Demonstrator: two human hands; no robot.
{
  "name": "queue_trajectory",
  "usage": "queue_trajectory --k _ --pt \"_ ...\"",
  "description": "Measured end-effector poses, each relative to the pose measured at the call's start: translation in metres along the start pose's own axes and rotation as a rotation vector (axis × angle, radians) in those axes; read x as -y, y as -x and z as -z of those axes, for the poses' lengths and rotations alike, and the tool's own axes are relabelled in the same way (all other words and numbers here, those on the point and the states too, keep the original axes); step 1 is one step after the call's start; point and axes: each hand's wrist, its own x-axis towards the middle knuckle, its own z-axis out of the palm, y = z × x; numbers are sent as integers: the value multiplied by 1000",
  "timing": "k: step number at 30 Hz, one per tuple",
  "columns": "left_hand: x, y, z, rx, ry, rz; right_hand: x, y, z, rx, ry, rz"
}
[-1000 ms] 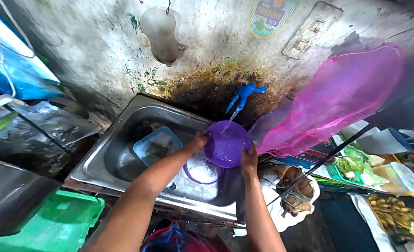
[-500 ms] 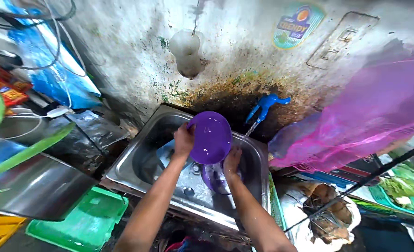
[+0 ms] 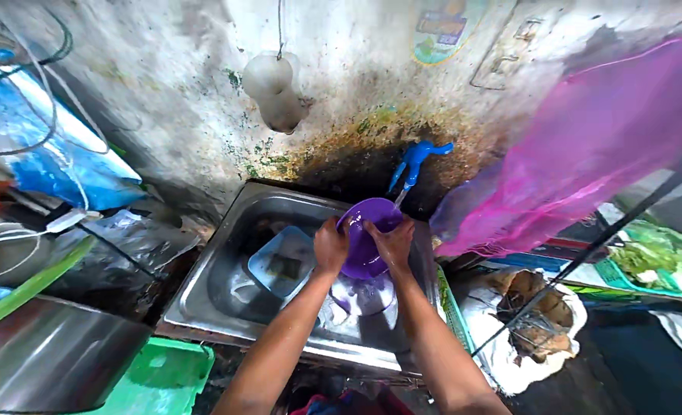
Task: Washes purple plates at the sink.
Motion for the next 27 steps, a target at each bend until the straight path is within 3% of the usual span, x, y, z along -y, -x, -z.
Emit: queue_trajectory --k 5,9,13,15,18,27 --pt "-8 -10 -25 33 77 -26 -26 -19 11 -10 -65 0" --pt "-5 -9 -39 59 116 4 -28 -14 9 -98 60 29" --pt "-10 7 -48 87 235 87 -35 4 -13 -369 168 381" --pt "-12 14 -51 109 325 135 -35 4 -22 -257 50 513" --pt "5 18 -62 97 428 173 -35 3 -24 -72 -23 553" --pt "19 19 -73 97 482 230 -29 -4 -17 38 170 605"
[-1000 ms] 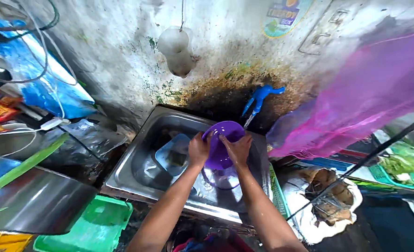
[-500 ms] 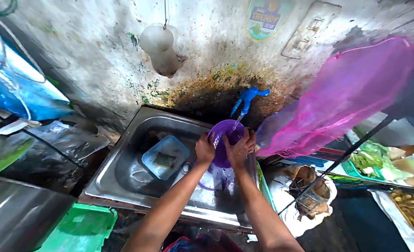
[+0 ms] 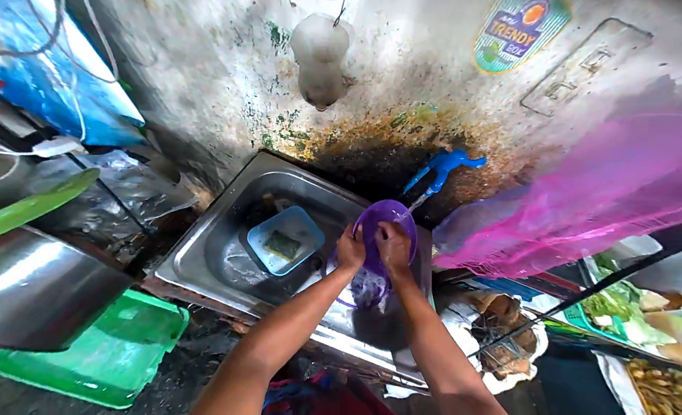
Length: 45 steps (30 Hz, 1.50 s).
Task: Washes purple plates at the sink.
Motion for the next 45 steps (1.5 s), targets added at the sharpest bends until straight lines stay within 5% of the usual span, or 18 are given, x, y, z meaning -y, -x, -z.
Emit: queue_trajectory --k 2,5,9,12,15,19,22,25,28,32,35,38,42,45 --pt "3 6 -5 4 -14 3 -4 -5 6 76 25 -96" --pt "4 3 -6 -24 15 45 3 -4 -1 37 -4 104" --pt "0 6 -2 9 23 58 -6 -11 6 91 72 21" --pt "-2 2 4 -20 28 59 5 -4 2 65 28 140" --pt "-3 5 4 2 -17 39 -11 -8 11 121 64 -50" --pt "1 -1 9 -18 -23 26 -7 2 4 98 14 81" --pt "1 -3 6 -10 -22 -11 -18 -8 11 102 14 -67" --pt "2 -7 7 -19 -2 26 -13 -1 7 97 9 56" --pt "7 -5 6 -7 34 64 -20 3 18 130 66 -90" --pt "6 -8 10 -46 66 82 -13 10 15 140 3 32" --pt "7 -4 6 -34 56 119 -15 10 19 216 -3 -91" --pt "4 -5 8 -35 48 105 -5 15 9 88 12 68" --pt "6 0 8 -28 43 122 -21 5 13 50 65 -92" --pt "6 -3 9 -21 31 101 -16 5 11 8 20 43"
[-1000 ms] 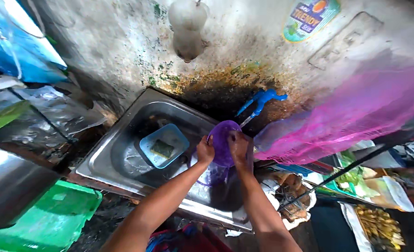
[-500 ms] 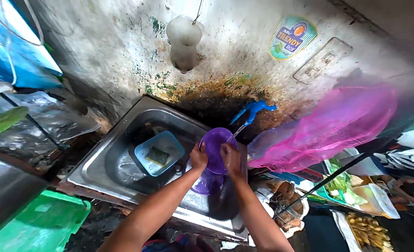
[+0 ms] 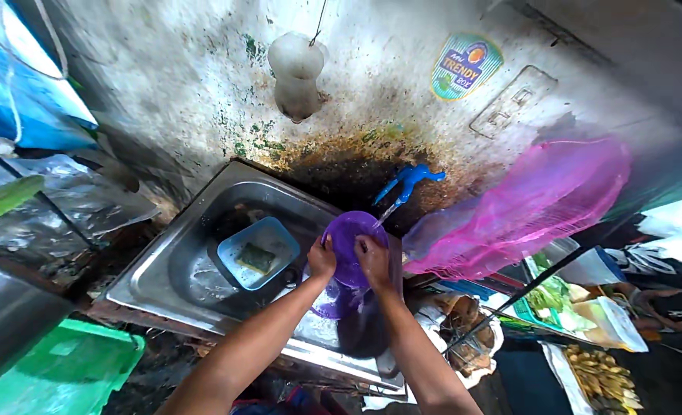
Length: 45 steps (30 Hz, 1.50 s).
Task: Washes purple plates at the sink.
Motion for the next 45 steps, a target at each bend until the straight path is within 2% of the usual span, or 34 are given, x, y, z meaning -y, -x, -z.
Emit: queue_trajectory --k 4,6,9,13,16,19,22,25,26,27,29,30,34,37,41,45 --pt "7 3 -7 45 -27 -32 -6 -2 -5 29 -78 -69" --pt "7 0 -8 38 -43 -39 0 -2 -9 55 -110 2" --pt "8 4 -5 77 -69 -32 -5 -2 -5 91 -56 -155" --pt "-1 -2 -3 67 -47 -47 2 -7 -7 66 -126 -10" --pt "4 0 -8 53 -59 -9 -10 -2 -8 71 -49 -152" --pt "-2 -9 -2 11 -42 4 -8 0 -7 113 -5 -112" --pt "1 -8 1 24 -93 -8 -22 5 4 245 31 -301" --pt "-4 -15 1 -46 -34 -58 -13 -8 26 379 -118 -269" --pt "-3 -15 1 -65 -20 -80 -11 -13 37 351 -168 -282" --pt "-1 -15 0 -79 -18 -115 -12 -21 46 243 -233 -310" --pt "1 -17 -3 -57 -51 -221 -14 -46 74 -77 -405 -360" --pt "2 -17 -4 -17 -72 -287 -13 -61 89 -194 -510 -316" --pt "2 -9 -4 201 -66 -582 1 -110 120 -348 -767 -103" --pt "-7 -7 3 254 -39 -793 8 -129 119 -459 -617 -145" --pt "-26 -21 38 -28 -59 -932 8 -133 130 -405 -283 -254" --pt "-35 -34 83 -351 -181 -867 42 -133 128 -447 -93 -262"
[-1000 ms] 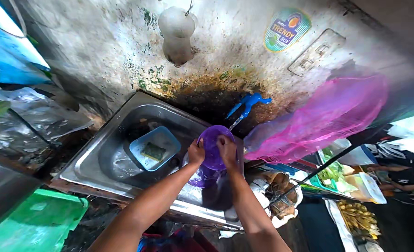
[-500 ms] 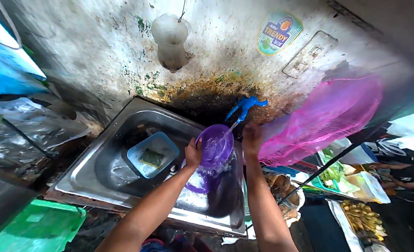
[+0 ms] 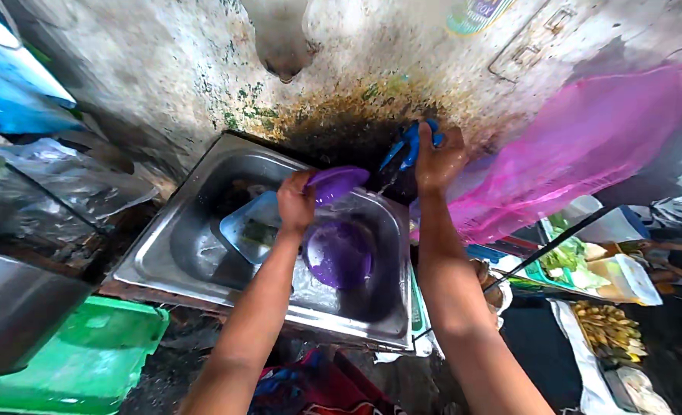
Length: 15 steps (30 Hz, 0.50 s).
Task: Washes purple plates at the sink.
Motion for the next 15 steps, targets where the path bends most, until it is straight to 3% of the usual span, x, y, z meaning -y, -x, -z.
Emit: queue_trajectory --k 4,7,10,13,15 --pt "3 -8 21 -173 -63 147 -8 17 -10 -9 -280 -14" --pt "-7 -14 52 -121 -10 186 -30 45 -23 -30 -538 25" --pt "-11 -7 89 -96 17 184 -42 37 -27 48 -555 49" --pt "-7 14 118 -131 48 396 -33 20 -24 106 -472 14" --pt "4 30 129 -202 101 462 -35 14 -26 119 -554 -59"
